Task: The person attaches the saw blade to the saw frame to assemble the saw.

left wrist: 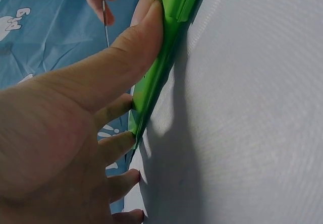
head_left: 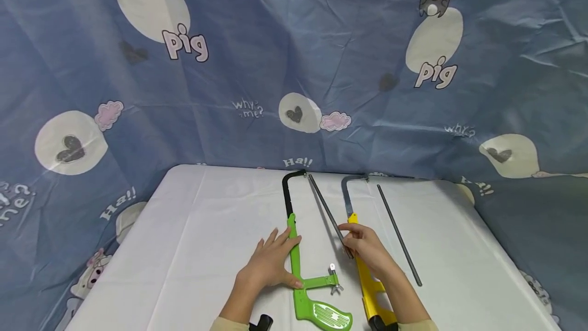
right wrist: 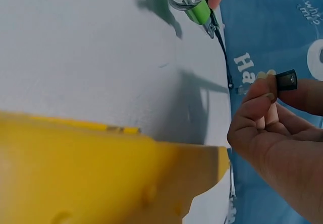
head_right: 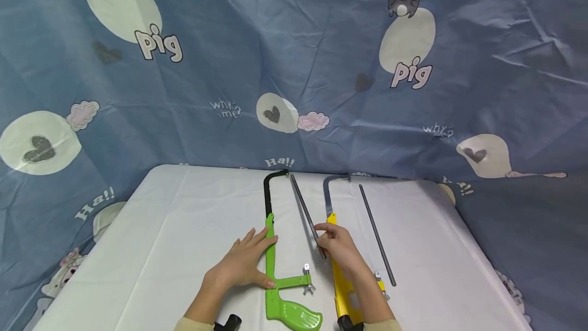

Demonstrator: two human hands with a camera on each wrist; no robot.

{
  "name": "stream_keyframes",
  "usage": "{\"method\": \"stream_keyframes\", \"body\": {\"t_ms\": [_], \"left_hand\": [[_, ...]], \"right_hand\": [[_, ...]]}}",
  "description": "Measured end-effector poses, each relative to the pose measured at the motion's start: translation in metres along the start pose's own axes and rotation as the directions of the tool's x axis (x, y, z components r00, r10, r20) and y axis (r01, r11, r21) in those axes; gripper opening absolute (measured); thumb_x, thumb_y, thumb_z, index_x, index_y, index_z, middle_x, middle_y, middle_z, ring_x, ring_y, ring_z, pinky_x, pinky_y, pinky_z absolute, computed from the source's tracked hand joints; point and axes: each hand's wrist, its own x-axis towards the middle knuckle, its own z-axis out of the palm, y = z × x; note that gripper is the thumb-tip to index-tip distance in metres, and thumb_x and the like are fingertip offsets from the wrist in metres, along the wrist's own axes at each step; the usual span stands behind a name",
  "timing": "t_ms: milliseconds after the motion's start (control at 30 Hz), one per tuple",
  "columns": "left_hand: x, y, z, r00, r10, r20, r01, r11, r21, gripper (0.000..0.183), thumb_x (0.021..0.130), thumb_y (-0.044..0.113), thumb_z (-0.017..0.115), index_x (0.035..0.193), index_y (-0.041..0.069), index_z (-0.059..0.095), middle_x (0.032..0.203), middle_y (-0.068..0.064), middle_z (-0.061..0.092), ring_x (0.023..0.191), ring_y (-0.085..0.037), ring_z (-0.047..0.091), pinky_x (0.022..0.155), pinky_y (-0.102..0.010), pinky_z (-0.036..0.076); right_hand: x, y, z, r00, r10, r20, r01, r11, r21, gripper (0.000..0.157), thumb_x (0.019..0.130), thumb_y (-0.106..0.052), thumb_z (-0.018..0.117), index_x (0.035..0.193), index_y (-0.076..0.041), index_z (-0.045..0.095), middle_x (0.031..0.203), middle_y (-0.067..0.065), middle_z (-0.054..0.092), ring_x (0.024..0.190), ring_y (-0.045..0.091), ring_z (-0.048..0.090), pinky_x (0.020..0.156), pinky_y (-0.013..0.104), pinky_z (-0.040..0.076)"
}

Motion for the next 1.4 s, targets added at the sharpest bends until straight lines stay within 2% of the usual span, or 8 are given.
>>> {"method": "stream_keyframes", "body": {"t_ms": [467,1100,1400], "left_hand": [[0.001,-0.002,0.002,1.000,-0.005,0.002,0.005,1.000,-0.004,0.108,0.056,0.052,0.091,0.148,0.017,0.048,0.163,-0.014,0.029,0.150,-0.048,0.021,0.115,-0.072,0.020],[0.001,-0.001,0.004,1.000,-0.013,0.012,0.012,1.000,0.007,0.108,0.056,0.053,0.091,0.149,0.018,0.047,0.164,-0.013,0.028,0.151,-0.046,0.019,0.116,-0.071,0.019],[0.004,-0.001,0.002,1.000,-0.014,0.003,0.014,1.000,0.018,0.108,0.057,0.054,0.090,0.150,0.019,0.046,0.164,-0.012,0.028,0.151,-0.046,0.020,0.116,-0.071,0.019]], "right_hand": [[0.011,-0.007,0.003,0.997,-0.030,0.070,0.031,0.999,-0.017,0.041,0.093,0.000,0.054,0.134,0.006,0.055,0.075,0.005,0.054,0.063,0.016,0.045,0.059,0.027,0.041],[0.006,-0.002,0.009,1.000,0.015,0.012,-0.014,0.999,-0.052,0.041,0.088,0.000,0.057,0.129,0.001,0.061,0.073,0.005,0.052,0.063,0.017,0.047,0.059,0.026,0.042],[0.003,-0.009,0.007,0.999,0.019,0.049,-0.015,0.997,-0.078,0.041,0.089,-0.002,0.062,0.130,0.003,0.060,0.074,0.005,0.053,0.064,0.017,0.047,0.060,0.028,0.041]]}}
